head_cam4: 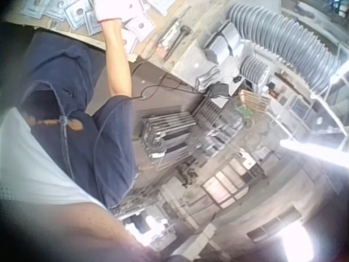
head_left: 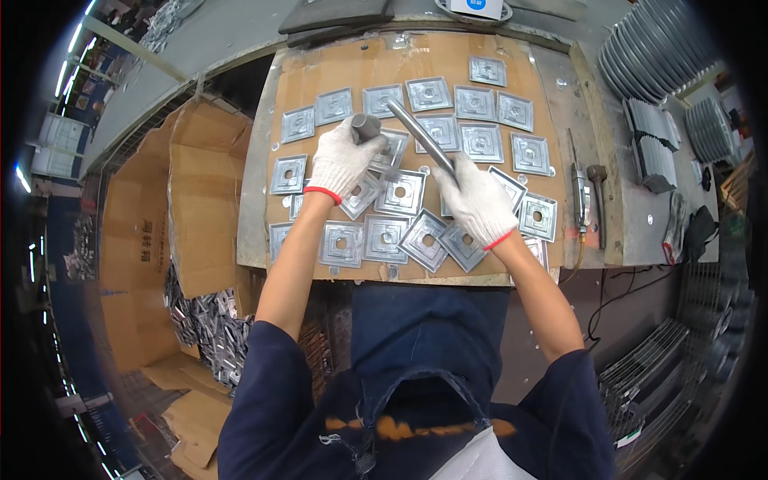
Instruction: The worker uses a metal rod and a hammer to flatten or straighten square metal components on a workbench.
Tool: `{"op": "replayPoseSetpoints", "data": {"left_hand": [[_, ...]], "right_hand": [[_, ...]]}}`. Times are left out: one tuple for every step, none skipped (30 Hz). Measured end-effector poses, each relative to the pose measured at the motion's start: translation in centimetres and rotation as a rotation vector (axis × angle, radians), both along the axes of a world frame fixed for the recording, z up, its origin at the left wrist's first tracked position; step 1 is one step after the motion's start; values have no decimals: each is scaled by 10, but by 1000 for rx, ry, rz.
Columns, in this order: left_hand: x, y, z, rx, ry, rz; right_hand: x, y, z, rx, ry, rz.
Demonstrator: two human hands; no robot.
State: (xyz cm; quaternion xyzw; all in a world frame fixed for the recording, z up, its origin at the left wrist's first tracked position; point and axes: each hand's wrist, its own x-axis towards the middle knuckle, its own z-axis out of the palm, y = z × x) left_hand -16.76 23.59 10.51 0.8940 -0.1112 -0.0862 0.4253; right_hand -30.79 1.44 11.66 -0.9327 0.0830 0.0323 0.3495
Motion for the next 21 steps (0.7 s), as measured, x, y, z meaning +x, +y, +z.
{"op": "replayPoseSetpoints", "data": {"left_hand": [[-1,-3,6,28,-45,-33],[-6,-10,18,-80,-5,-92],[-5,-16,24,-83,-3,-105],[-6,-14,32,-64,-67,-122],[-5,-12,34,-51,-127,-149],[-1,-9,30,-113,-101,-138],[-3,-9,36,-109,-99,-134],[-5,-8,42,-157,-30,-72],[-5,-7,49,-206,41,-10],[-5,-6,56,-134,39,-14],[-3,-5,52,-131,41,-5],[1,-4,42,-172,41,-15],[4,-8,36,-215,40,-35],[6,-14,29,-181,28,-27],[5,-21,22,-179,28,-31],[0,-44,18,-207,69,-24],[-2,-50,19,-238,101,2],[12,-54,-8,-198,-9,-39],[14,-65,-13,-200,-6,-46],[14,-78,-18,-206,12,-40],[15,-90,-23,-213,31,-34]], "right_hand": [[9,3,8,-3,-4,3],[18,3,5,-35,-74,35],[29,2,4,-65,5,80],[44,4,-1,-110,-5,122],[53,5,-4,-161,-11,154],[53,1,-6,-160,-10,149],[53,-2,-4,-136,24,130],[52,-6,-2,-114,59,111],[49,-11,-2,-111,61,115],[41,-18,0,-53,45,57],[36,-23,4,9,31,-1],[34,-29,10,17,80,-21],[31,-36,7,19,81,-23],[28,-45,2,13,12,-34],[24,-52,-3,7,-58,-47],[19,-65,-13,-15,-51,-86],[17,-67,-10,-26,-50,-87],[14,-69,-8,-29,-44,-98],[11,-74,-9,-22,-37,-116],[8,-80,-14,-18,-40,-114],[5,-84,-15,-21,-38,-122]]}}
